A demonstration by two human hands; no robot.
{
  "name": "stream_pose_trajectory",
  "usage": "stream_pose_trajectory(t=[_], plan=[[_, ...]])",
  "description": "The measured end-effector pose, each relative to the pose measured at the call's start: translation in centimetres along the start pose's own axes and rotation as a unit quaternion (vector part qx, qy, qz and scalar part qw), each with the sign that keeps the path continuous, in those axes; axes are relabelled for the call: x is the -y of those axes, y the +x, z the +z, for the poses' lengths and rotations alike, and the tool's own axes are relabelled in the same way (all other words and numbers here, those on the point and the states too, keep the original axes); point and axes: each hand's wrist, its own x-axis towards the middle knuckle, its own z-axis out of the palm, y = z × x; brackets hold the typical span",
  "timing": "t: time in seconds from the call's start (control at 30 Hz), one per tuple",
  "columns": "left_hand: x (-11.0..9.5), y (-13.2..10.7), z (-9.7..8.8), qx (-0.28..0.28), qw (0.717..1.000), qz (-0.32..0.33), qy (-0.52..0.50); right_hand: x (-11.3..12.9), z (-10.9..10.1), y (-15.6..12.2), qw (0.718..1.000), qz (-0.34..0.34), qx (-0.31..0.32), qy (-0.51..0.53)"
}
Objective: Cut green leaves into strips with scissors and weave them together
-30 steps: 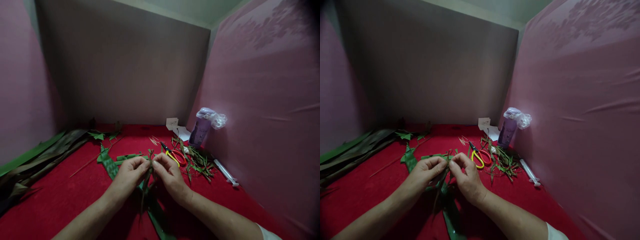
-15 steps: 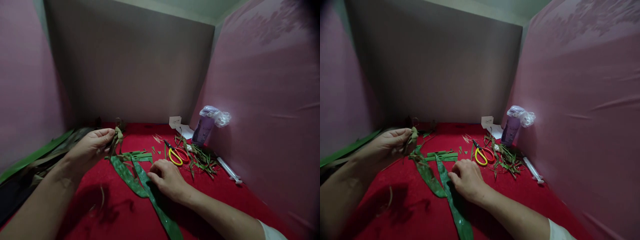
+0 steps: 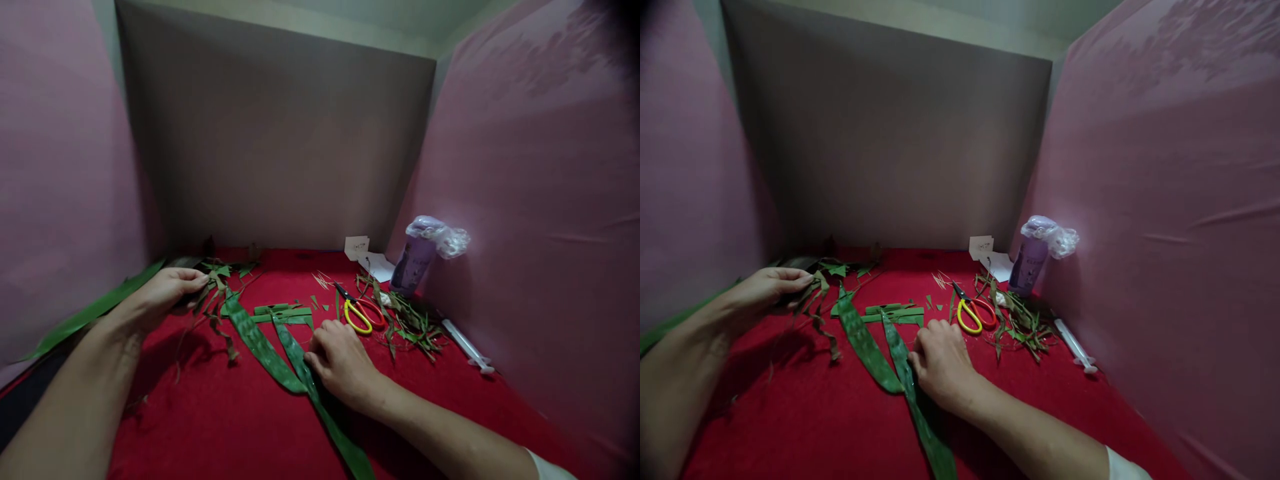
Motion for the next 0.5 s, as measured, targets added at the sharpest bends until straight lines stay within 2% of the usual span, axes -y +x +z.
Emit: stream_pose_trajectory(t=[0.07,0.2,0.5], plan=[[1.0,0.6,-0.7,-0.005,0.999,-0.026,0.028,0.3,0.1,0.1,1.0,-0.024,-0.01,0.016],[2.0,1.3,-1.1,-0.016,0.995,-0.025,0.097,1.3,0.0,0.9,0.997,-0.065,0.004,0.045],[2.8,1.9,-0.8,-0.046,0.984,0.003,0.17,2.4,-1.5,3.4,0.996,-0.043,0.08,-0.022]])
